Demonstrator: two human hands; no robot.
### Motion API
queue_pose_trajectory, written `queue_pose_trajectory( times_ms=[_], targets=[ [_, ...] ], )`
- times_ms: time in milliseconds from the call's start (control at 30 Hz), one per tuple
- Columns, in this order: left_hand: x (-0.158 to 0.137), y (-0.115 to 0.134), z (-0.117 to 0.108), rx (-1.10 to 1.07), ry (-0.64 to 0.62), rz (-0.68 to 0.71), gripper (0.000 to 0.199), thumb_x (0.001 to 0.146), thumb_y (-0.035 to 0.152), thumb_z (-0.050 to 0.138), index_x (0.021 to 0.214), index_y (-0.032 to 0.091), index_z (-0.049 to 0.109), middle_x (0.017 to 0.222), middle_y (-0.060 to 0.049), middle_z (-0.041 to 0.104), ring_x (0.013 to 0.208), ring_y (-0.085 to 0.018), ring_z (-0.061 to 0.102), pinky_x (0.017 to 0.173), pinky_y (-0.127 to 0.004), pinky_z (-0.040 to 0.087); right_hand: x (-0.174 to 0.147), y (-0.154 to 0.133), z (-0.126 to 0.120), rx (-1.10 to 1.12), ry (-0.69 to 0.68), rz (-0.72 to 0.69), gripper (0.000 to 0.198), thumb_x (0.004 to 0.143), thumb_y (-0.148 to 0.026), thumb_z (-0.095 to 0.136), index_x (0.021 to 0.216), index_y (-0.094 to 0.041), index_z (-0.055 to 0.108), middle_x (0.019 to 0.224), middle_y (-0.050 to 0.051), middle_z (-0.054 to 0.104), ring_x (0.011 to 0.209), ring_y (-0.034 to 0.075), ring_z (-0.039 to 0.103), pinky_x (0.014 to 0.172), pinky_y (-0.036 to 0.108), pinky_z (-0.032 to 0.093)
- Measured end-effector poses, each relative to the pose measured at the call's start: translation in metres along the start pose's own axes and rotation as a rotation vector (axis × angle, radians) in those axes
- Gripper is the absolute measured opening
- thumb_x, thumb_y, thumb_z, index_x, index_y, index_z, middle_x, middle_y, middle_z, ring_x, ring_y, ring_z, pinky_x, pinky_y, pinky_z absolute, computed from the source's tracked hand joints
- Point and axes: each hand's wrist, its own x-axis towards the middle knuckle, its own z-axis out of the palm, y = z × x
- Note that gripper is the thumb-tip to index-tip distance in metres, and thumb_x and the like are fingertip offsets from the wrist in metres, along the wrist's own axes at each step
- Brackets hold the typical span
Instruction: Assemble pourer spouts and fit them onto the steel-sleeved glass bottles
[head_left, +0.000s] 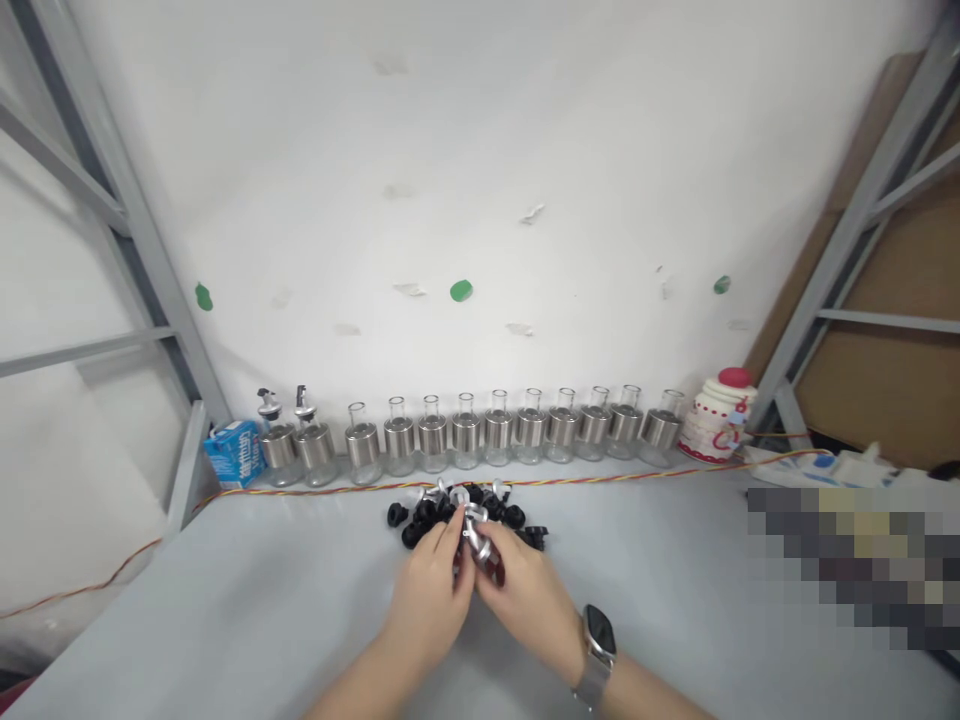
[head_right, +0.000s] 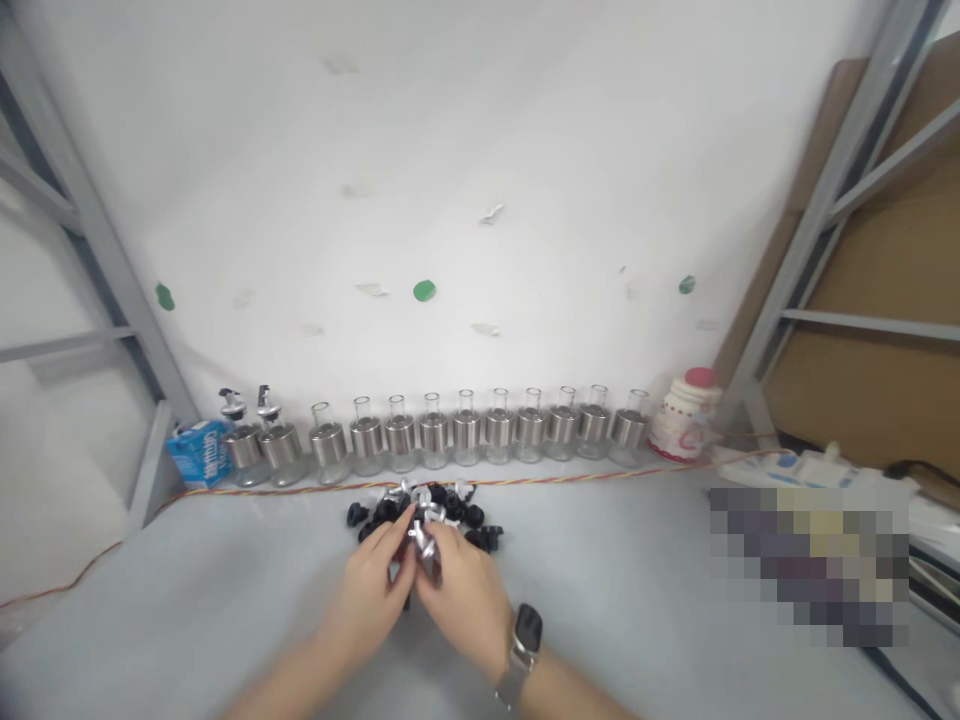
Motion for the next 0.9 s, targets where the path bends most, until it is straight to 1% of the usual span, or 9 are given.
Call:
queue_pose_trajectory(
  times_ms=[100,200,267,367,600,667,733,800,900],
  targets=[
    [0.002,-0.001,-0.006,0.004,-0.039,0.090,0.044,0.083,0.022,0.034,0.127,0.019,0.036,0.088,-0.008,0.057,0.079,-0.018,0.055,0.072,-0.031,0.046,0.003,0.005,-0.001,0.201,-0.035,0.073,0.019,0.073,-0.016,0.048,0.091,-0.017,0.053,0.076,0.002,0.061,0.066,0.015,0.057,0.059,0.024,0.046],
    [0.004,-0.003,-0.010,0.045,-0.062,0.173,0.043,0.084,0.027,0.035,0.126,0.018,0.035,0.085,-0.007,0.056,0.077,-0.018,0.055,0.070,-0.030,0.047,0.007,0.010,-0.004,0.454,-0.153,0.199,0.018,0.071,-0.016,0.047,0.089,-0.017,0.049,0.063,-0.004,0.053,0.046,0.008,0.052,0.041,0.018,0.042],
    [0.006,-0.006,-0.012,0.102,-0.043,0.212,0.041,0.084,0.031,0.037,0.123,0.017,0.038,0.085,-0.007,0.057,0.077,-0.018,0.055,0.069,-0.030,0.047,0.009,0.011,-0.006,0.573,-0.233,0.259,0.018,0.069,-0.014,0.047,0.087,-0.017,0.048,0.060,-0.007,0.048,0.039,0.006,0.049,0.034,0.015,0.038],
    [0.008,-0.010,-0.013,0.184,-0.025,0.251,0.035,0.084,0.034,0.038,0.113,0.016,0.046,0.087,-0.008,0.058,0.078,-0.019,0.056,0.068,-0.031,0.047,0.011,0.010,-0.009,0.653,-0.311,0.274,0.016,0.067,-0.013,0.047,0.082,-0.017,0.047,0.056,-0.008,0.045,0.038,0.005,0.047,0.032,0.013,0.035],
    [0.008,-0.015,-0.015,0.241,0.037,0.338,0.028,0.082,0.033,0.041,0.100,0.015,0.053,0.079,-0.008,0.061,0.070,-0.018,0.058,0.063,-0.028,0.046,0.008,0.008,-0.012,0.717,-0.375,0.239,0.018,0.070,-0.019,0.052,0.087,-0.018,0.047,0.062,-0.007,0.047,0.040,0.003,0.044,0.032,0.012,0.034],
    [0.007,-0.016,-0.015,0.217,0.040,0.326,0.027,0.082,0.033,0.042,0.099,0.014,0.053,0.078,-0.008,0.061,0.069,-0.018,0.058,0.061,-0.027,0.045,0.008,0.007,-0.013,0.717,-0.375,0.228,0.019,0.071,-0.021,0.052,0.088,-0.018,0.047,0.063,-0.007,0.047,0.041,0.004,0.043,0.033,0.013,0.034],
    [0.006,-0.015,-0.014,0.153,0.031,0.279,0.027,0.081,0.033,0.043,0.097,0.015,0.053,0.076,-0.007,0.062,0.067,-0.018,0.057,0.061,-0.027,0.044,0.007,0.004,-0.015,0.672,-0.344,0.196,0.017,0.072,-0.020,0.052,0.088,-0.017,0.050,0.063,-0.006,0.047,0.042,0.004,0.043,0.035,0.014,0.035],
    [0.005,-0.011,-0.012,0.013,0.009,0.172,0.025,0.082,0.034,0.042,0.095,0.016,0.054,0.075,-0.005,0.062,0.065,-0.016,0.057,0.061,-0.025,0.043,0.004,-0.001,-0.017,0.563,-0.264,0.129,0.015,0.072,-0.021,0.052,0.087,-0.017,0.053,0.065,-0.004,0.049,0.048,0.006,0.045,0.041,0.016,0.039],
    [0.004,-0.001,-0.009,-0.290,-0.011,-0.025,0.024,0.084,0.033,0.037,0.093,0.019,0.054,0.079,-0.003,0.063,0.069,-0.014,0.057,0.063,-0.023,0.043,-0.001,-0.010,-0.020,0.328,-0.135,0.005,0.015,0.074,-0.023,0.052,0.088,-0.018,0.056,0.066,-0.002,0.053,0.056,0.009,0.048,0.051,0.019,0.040]
  ],
)
